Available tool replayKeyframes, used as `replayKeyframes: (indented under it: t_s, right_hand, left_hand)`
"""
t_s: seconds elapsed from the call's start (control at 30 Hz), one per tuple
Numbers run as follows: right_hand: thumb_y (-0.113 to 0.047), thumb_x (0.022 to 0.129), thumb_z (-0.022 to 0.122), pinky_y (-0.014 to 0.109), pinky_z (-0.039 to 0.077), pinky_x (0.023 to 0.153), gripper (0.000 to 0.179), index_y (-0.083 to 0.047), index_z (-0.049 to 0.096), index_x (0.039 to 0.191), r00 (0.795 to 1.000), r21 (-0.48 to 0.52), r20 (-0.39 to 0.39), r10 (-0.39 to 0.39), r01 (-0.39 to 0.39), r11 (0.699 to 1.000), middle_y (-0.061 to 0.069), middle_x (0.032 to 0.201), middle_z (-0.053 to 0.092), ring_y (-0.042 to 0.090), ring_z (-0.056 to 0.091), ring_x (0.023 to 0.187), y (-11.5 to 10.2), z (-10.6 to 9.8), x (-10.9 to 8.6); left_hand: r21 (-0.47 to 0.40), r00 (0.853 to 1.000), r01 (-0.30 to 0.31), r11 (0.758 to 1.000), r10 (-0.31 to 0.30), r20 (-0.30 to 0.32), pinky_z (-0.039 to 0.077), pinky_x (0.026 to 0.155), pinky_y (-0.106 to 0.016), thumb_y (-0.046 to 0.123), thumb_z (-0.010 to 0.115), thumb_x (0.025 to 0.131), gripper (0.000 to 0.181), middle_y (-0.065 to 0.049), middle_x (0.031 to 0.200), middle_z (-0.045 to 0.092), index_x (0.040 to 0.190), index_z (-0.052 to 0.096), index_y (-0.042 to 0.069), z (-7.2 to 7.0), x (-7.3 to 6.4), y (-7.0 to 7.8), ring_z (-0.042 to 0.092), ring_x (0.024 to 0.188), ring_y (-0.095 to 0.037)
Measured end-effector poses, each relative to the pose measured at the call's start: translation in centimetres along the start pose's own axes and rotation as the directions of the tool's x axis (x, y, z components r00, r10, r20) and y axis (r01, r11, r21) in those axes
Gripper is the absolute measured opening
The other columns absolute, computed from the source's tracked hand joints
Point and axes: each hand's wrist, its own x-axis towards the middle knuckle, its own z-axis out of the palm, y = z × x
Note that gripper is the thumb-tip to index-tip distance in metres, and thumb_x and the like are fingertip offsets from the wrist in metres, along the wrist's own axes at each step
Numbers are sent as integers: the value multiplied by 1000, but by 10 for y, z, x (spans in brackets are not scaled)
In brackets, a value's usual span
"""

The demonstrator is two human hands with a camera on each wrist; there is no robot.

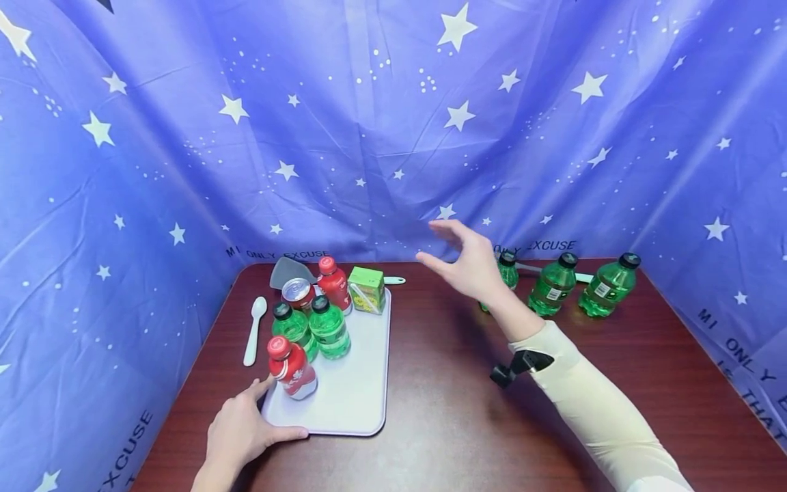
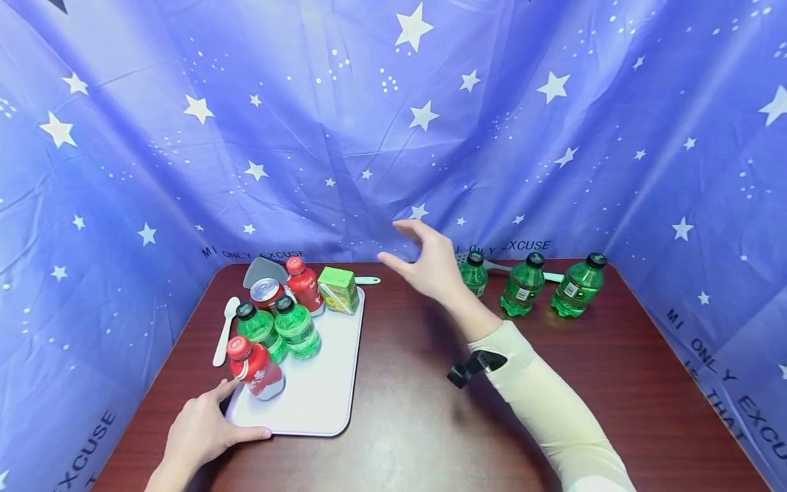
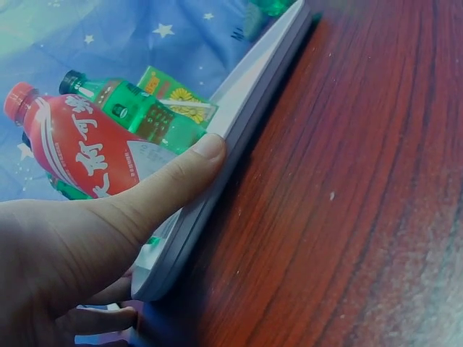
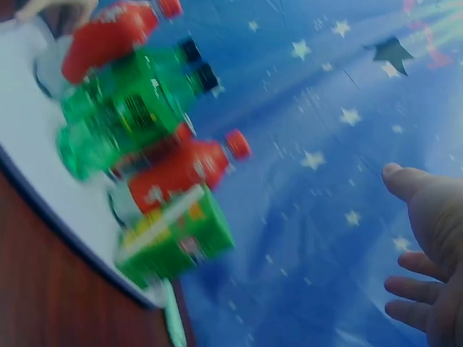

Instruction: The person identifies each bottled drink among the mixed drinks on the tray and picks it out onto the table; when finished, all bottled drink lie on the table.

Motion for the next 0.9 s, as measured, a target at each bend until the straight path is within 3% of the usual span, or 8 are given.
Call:
replayKeyframes:
  t_s: [0.17, 0.37, 0.53, 0.9]
  right_hand:
    - [-27, 86, 91, 39, 59, 104, 58, -13, 68, 137, 993, 95, 118, -23, 11, 995, 9, 133, 76, 28, 75, 120, -15, 27, -8]
    - [-26, 86, 91, 42, 60, 103, 60, -10, 67, 139, 962, 197, 253, -99, 49, 979, 9, 136, 75, 28, 76, 119, -36, 72, -15]
    - [-28, 84, 93, 46, 60, 103, 66, -7, 67, 140, 938, 218, 324, -122, 51, 975, 11, 136, 74, 30, 74, 121, -50, 101, -21]
    - [-33, 86, 91, 39, 58, 106, 71, -8, 63, 146, 897, 182, 418, -147, 76, 980, 7, 140, 72, 24, 72, 122, -58, 140, -35]
  left_hand:
    - [-7, 1000, -5, 1000, 5, -1, 59, 82, -66, 91, 86, 43, 139, -34, 151, 56, 151, 60, 8, 1, 1, 1, 64, 122, -56]
    - [-27, 1000, 15, 1000, -15, 14, 59, 84, -67, 90, 87, 46, 138, -35, 152, 53, 153, 57, 8, 1, 0, 0, 62, 124, -57]
    - [-21, 997, 51, 998, -50, 59, 59, 85, -68, 89, 87, 47, 140, -37, 154, 50, 156, 54, 8, 1, 1, 0, 59, 127, -60]
    - [12, 999, 21, 1000, -22, 42, 59, 80, -69, 91, 87, 43, 142, -38, 151, 52, 152, 57, 4, -1, 5, 1, 61, 123, -61]
